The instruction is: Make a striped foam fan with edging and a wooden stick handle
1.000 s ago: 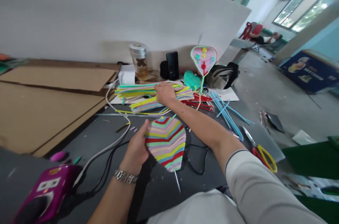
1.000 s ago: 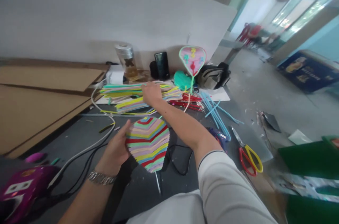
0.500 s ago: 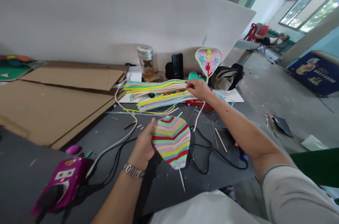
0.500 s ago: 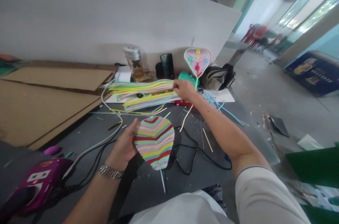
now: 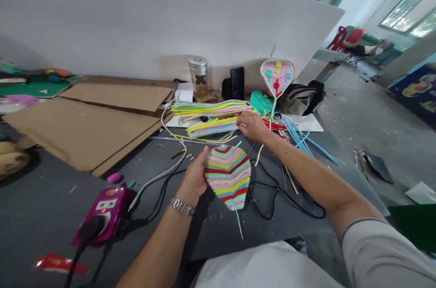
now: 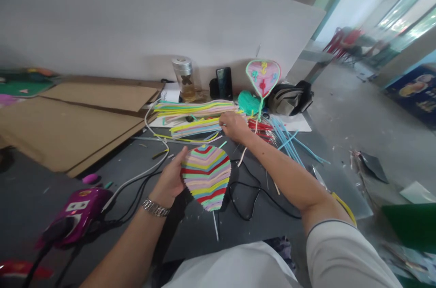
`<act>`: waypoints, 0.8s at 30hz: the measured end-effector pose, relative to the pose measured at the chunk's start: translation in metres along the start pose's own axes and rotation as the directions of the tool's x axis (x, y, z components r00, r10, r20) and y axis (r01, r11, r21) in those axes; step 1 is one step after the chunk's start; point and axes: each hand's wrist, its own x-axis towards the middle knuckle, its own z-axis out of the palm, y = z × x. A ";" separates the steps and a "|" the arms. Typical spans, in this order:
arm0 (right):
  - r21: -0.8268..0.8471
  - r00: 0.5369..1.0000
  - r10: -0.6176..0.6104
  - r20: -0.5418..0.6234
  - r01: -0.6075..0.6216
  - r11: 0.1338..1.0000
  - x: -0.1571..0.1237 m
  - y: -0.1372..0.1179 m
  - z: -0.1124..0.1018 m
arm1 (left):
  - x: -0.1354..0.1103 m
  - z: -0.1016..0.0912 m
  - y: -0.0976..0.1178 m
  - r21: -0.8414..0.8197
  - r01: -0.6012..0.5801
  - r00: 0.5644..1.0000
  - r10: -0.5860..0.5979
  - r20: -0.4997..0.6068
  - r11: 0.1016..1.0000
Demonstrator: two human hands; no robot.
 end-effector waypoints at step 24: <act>-0.261 0.889 0.455 -0.054 -0.453 0.853 -0.104 0.098 -0.007 | -0.002 0.007 0.000 -0.049 0.030 0.999 -0.031 -0.023 0.998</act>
